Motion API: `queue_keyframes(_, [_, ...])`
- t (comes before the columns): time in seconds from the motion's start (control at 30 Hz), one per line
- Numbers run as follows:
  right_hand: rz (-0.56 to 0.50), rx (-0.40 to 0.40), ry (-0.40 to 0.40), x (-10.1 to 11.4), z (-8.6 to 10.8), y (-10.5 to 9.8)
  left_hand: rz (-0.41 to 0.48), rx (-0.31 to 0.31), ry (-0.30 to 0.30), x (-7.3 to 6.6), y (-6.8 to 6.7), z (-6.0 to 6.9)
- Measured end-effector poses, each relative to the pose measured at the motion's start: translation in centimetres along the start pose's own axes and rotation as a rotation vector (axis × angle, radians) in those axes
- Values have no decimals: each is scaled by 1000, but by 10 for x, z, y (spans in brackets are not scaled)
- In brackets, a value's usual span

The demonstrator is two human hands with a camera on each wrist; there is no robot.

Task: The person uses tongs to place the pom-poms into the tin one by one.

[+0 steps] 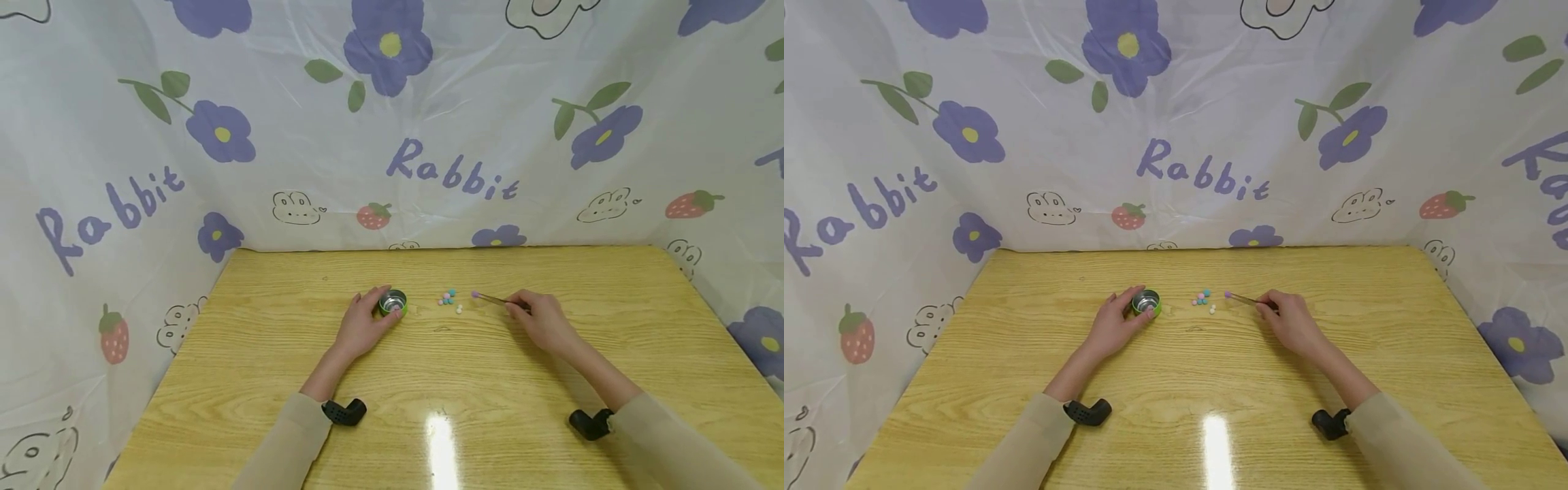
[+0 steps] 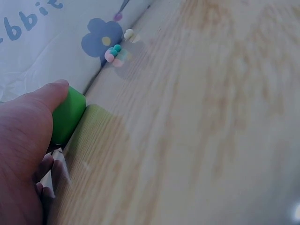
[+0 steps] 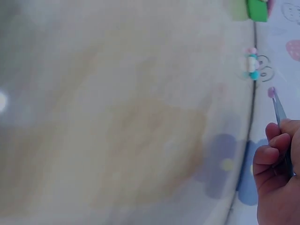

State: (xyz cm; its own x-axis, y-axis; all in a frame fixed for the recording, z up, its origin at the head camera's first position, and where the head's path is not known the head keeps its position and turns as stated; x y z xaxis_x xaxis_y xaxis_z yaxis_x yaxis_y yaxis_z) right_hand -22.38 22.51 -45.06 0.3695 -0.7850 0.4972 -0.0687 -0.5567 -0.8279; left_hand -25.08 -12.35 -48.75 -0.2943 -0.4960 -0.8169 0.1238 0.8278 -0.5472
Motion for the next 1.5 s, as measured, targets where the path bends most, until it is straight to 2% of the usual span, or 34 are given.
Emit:
queue_keyframes(0.2, [-20,-40,17,6,-14,0,-3,-8,6,0,-1,1])
queue_keyframes(0.67, [-113,-7,-24,34,-37,15,11,-15,16,-2,-1,1])
queue_keyframes(1.1, [-173,-7,-88,59,-45,42,-3,-1,-11,1,0,2])
queue_keyframes(1.5, [-176,50,-124,84,-55,59,-11,-4,3,3,1,-1])
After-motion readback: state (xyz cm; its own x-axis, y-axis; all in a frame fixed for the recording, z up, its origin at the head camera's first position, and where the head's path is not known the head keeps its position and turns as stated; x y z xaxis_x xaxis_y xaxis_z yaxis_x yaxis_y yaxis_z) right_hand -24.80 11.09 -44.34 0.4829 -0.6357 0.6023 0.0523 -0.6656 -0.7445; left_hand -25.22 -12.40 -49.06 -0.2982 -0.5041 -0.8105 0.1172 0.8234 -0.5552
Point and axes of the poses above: each hand's wrist, its own z-axis away from the middle knuckle, its own y-axis out of the palm, x = y × z, the point moved 4 cm from there along -z, towards the middle knuckle, and after that the axes turned 11 degrees about z, right-handed, at the moved point
